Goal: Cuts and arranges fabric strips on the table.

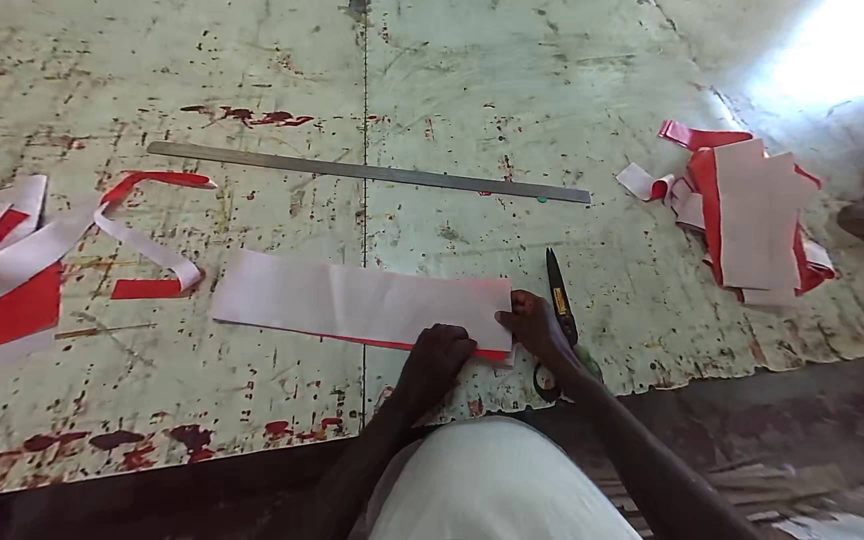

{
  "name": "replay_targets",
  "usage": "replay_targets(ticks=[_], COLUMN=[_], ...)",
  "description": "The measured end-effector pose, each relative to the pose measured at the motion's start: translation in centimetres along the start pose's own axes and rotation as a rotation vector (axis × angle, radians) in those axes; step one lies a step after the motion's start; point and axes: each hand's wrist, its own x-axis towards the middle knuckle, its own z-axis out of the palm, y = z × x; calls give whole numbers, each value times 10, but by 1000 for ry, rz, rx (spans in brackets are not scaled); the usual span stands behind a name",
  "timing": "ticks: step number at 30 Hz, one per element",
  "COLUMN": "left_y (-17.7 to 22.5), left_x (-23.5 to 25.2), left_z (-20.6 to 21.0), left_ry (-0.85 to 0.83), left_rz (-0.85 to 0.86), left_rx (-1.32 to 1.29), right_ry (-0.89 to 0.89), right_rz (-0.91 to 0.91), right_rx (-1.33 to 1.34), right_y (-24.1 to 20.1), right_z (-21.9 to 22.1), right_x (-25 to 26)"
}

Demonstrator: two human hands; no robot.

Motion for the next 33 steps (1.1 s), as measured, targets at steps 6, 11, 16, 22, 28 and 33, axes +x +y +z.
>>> replay_targets(ticks=[6, 11, 16, 22, 28, 33], left_y=[-19, -15, -14, -15, -17, -17], left_x=[-14, -18, -19, -22, -24, -23], left_z=[-7, -5, -4, -1, 0, -3], left_ry=[-72, -81, -62, 36, 12, -21], left_rz=[-46, -98, -106, -116, -89, -79], left_rx=[23, 30, 54, 57, 44, 58], right_ry=[50, 97, 84, -147, -36, -1], right_rz=[-73, -165, -140, 143, 133, 93], right_rx=[-287, -483, -531, 121, -306, -412], right_y=[9, -1, -16, -13, 18, 10], right_z=[-5, -10, -16, -23, -17, -14], right_x=[3, 11, 0, -5, 10, 10])
